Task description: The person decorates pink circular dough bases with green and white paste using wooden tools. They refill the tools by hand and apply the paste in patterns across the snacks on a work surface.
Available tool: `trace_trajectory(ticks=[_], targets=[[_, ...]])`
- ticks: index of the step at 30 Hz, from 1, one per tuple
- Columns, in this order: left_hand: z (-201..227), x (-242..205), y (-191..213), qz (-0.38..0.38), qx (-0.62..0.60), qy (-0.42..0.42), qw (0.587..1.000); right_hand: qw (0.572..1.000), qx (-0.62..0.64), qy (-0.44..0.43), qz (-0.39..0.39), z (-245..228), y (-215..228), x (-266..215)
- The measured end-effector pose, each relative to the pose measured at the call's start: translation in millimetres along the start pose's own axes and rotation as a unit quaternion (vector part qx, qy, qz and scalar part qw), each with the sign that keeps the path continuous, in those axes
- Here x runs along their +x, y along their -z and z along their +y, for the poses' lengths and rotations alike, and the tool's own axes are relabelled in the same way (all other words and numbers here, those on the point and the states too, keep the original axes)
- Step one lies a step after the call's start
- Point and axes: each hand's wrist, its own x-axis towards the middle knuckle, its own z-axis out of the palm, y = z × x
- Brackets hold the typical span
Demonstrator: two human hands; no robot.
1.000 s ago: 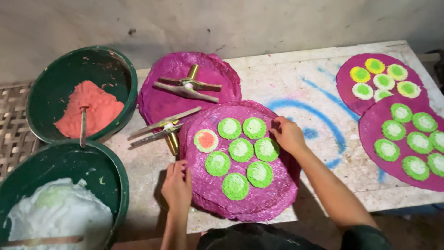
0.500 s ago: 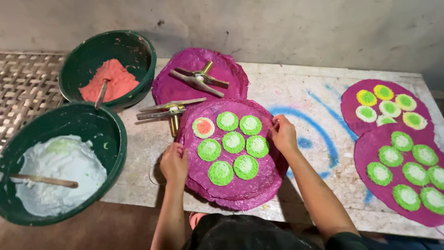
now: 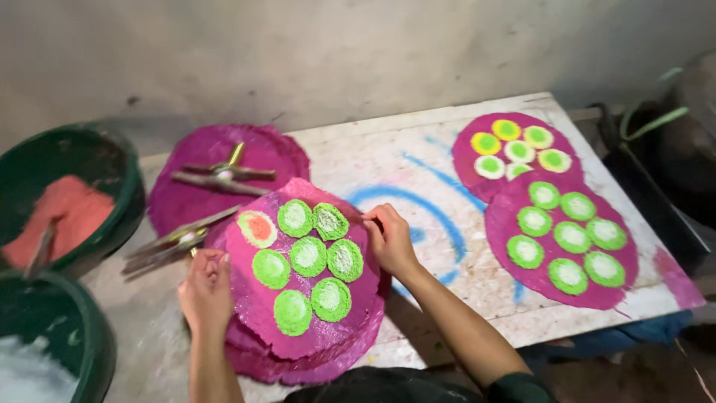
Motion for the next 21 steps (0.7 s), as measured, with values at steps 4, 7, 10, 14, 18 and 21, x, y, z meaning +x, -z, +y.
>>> trace_trajectory(ticks=[4,7,10,14,18,21], targets=[[49,32,-42,-0.097,-0.174,-0.022,0.980,0.994,0.041,-0.094,0.044,29,63,11],[83,57,-106,-0.120,-0.119,-0.152,0.974,0.988,-0.051,-0.112,0.095,74,118,26],[110,74,-198,-0.226,-0.093,-0.083,0.966,0.981,-0.137,-0.105,0.089,128,167,43],[145,98,-319,-0.174,-0.196,-0.223,0.939,0.962,-0.210,-0.149,0.092,193,214,75],[180,140,-391,-0.147,-0.119,-0.224,0.956,0.913,-0.300,-0.226,0.157,239,243,112],[183,143,-398,-0.073,-0.134,-0.234,0.960,0.873,-0.353,-0.257,0.218,254,252,111]])
